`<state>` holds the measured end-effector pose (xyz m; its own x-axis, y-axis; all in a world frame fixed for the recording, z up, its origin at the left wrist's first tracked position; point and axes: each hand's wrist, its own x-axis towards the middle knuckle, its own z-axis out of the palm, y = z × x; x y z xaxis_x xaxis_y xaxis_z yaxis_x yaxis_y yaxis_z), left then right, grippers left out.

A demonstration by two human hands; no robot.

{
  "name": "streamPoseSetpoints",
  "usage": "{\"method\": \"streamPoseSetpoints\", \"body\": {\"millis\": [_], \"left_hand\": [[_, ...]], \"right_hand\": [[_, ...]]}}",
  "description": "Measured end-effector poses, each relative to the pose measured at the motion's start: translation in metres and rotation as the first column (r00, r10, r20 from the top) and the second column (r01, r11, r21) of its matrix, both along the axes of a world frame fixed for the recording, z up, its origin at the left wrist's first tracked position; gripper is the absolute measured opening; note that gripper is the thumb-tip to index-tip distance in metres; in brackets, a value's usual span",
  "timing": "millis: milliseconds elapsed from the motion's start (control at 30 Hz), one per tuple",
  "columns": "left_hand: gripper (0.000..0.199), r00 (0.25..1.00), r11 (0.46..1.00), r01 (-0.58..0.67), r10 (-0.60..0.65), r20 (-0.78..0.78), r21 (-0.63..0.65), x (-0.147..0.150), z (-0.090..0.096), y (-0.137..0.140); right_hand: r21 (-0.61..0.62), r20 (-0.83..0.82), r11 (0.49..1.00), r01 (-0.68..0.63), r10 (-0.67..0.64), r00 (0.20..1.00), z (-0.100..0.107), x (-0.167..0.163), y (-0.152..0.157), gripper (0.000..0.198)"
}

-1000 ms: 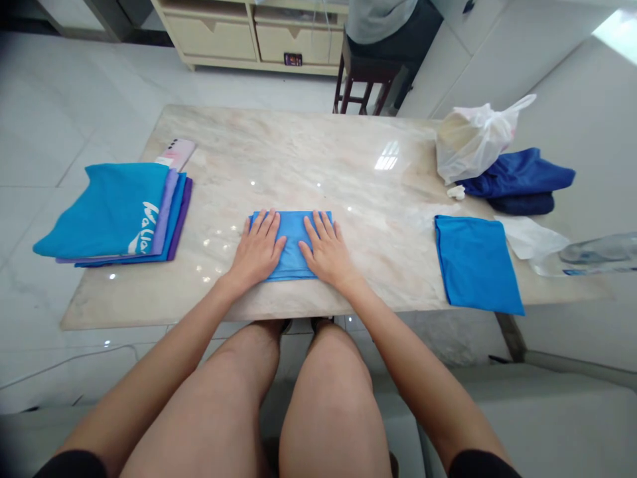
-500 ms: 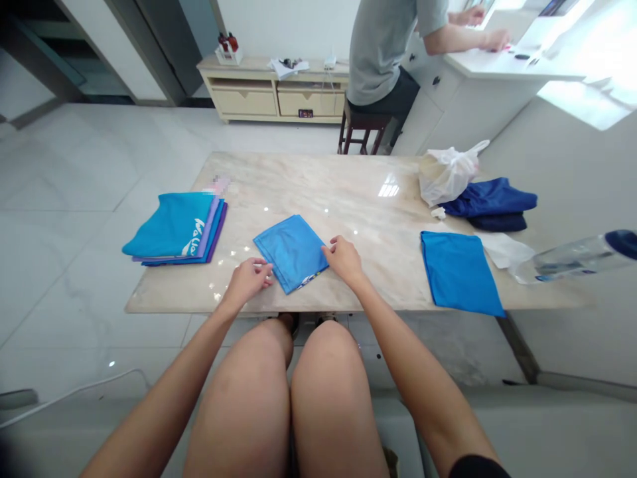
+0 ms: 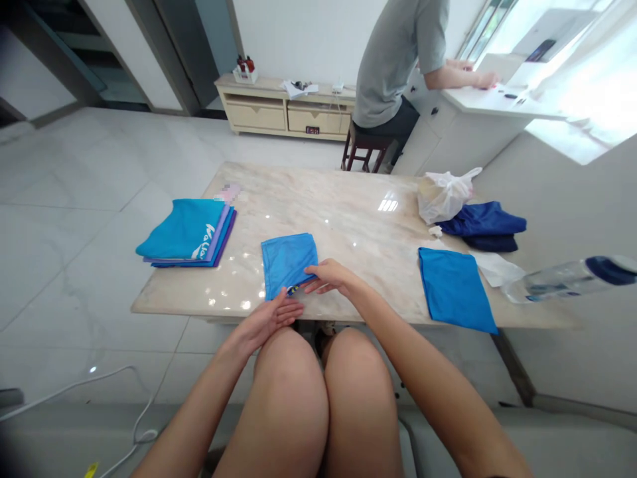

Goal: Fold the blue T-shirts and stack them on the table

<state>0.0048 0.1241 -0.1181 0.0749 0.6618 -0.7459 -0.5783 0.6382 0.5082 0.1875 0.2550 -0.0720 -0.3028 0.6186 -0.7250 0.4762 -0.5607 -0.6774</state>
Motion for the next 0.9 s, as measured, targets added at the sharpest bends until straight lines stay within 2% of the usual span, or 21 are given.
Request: {"method": "streamPoseSetpoints", "body": {"millis": [67,100,167,233,367,533,633,733,800,900], "left_hand": [[0.024,0.963,0.975,-0.217,0.221,0.156,-0.042,0.005,0.010,0.011],[0.018,0.923,0.941,-0.333,0.340,0.179,-0.066,0.007,0.014,0.016],[0.009,0.848,0.859,-0.505,0.512,0.137,-0.087,0.008,0.022,0.024],[0.011,0.817,0.820,-0.567,0.572,0.070,-0.082,0.007,0.028,0.028],[0.017,0.863,0.863,-0.499,0.503,0.044,-0.075,0.001,0.040,0.019],[0.016,0.897,0.897,-0.442,0.442,-0.003,0.004,-0.022,0.066,-0.014],[0.013,0.904,0.899,-0.424,0.427,0.002,0.111,-0.054,0.088,-0.034],[0.010,0.933,0.905,-0.348,0.360,-0.006,0.245,-0.093,0.110,-0.047],[0.010,0.945,0.900,-0.300,0.327,-0.034,0.315,-0.119,0.123,-0.046],[0.013,0.928,0.881,-0.307,0.361,-0.091,0.361,-0.157,0.143,-0.026]], "right_hand": [[-0.006,0.014,1.000,-0.030,0.030,0.999,0.016,-0.007,-0.005,0.028],[-0.008,0.026,0.999,-0.045,0.045,0.999,0.023,-0.010,-0.009,0.029],[-0.015,0.054,0.998,-0.066,0.066,0.996,0.034,-0.016,-0.016,0.028],[-0.017,0.075,0.997,-0.070,0.071,0.995,0.042,-0.020,-0.026,0.026],[0.016,0.092,0.998,-0.061,0.059,0.994,0.055,-0.026,-0.048,0.022],[0.092,0.130,0.995,-0.040,0.028,0.991,0.085,-0.035,-0.074,0.035],[0.195,0.046,0.981,-0.023,0.014,0.999,0.110,-0.044,-0.091,0.035],[0.242,-0.057,0.970,-0.007,0.022,0.998,0.129,-0.061,-0.105,0.032],[0.232,-0.109,0.973,0.013,0.013,0.994,0.135,-0.081,-0.106,0.030],[0.234,-0.176,0.970,0.074,-0.033,0.984,0.141,-0.124,-0.093,0.025]]}}
